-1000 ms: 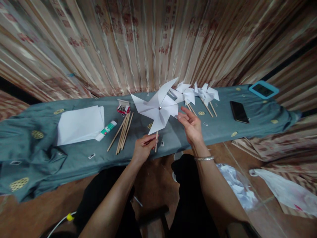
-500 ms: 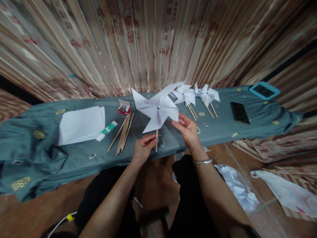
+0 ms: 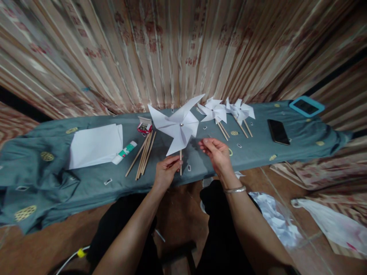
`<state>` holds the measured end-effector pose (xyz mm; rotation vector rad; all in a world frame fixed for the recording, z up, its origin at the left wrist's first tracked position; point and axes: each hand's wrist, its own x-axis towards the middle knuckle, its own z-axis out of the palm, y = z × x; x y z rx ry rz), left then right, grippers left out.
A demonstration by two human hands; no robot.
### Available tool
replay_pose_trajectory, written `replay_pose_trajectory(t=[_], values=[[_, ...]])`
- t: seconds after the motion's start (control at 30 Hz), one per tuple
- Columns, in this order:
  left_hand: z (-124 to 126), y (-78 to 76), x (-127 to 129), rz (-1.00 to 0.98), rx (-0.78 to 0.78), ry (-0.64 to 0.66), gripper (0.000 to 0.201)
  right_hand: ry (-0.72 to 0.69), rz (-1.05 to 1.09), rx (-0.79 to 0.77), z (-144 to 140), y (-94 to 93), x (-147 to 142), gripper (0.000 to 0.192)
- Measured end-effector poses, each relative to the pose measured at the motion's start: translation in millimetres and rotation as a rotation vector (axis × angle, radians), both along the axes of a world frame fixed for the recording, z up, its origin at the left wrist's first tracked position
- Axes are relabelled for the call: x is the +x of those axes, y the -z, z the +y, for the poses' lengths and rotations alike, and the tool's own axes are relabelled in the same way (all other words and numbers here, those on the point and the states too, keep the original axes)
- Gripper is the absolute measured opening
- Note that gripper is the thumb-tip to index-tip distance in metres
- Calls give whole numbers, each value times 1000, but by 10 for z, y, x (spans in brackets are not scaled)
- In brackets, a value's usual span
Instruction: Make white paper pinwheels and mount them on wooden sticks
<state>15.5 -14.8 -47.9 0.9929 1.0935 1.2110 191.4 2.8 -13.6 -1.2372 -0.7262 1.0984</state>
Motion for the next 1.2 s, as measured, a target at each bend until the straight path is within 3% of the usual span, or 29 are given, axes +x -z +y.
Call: replay_pose_trajectory(t=[0.13, 0.37, 0.63, 1.2], values=[[-4, -9, 23, -4, 5, 15, 25, -128, -89, 36, -76, -22, -201, 41], [-25, -22, 62, -10, -19, 38, 22, -172, -53, 54, -53, -61, -339, 37], [-20, 28, 29, 2, -33, 38, 29, -139, -56, 53, -25, -51, -310, 36], [-57, -37, -9, -11, -11, 86, 25, -30, -96, 81, 26, -28, -175, 34]])
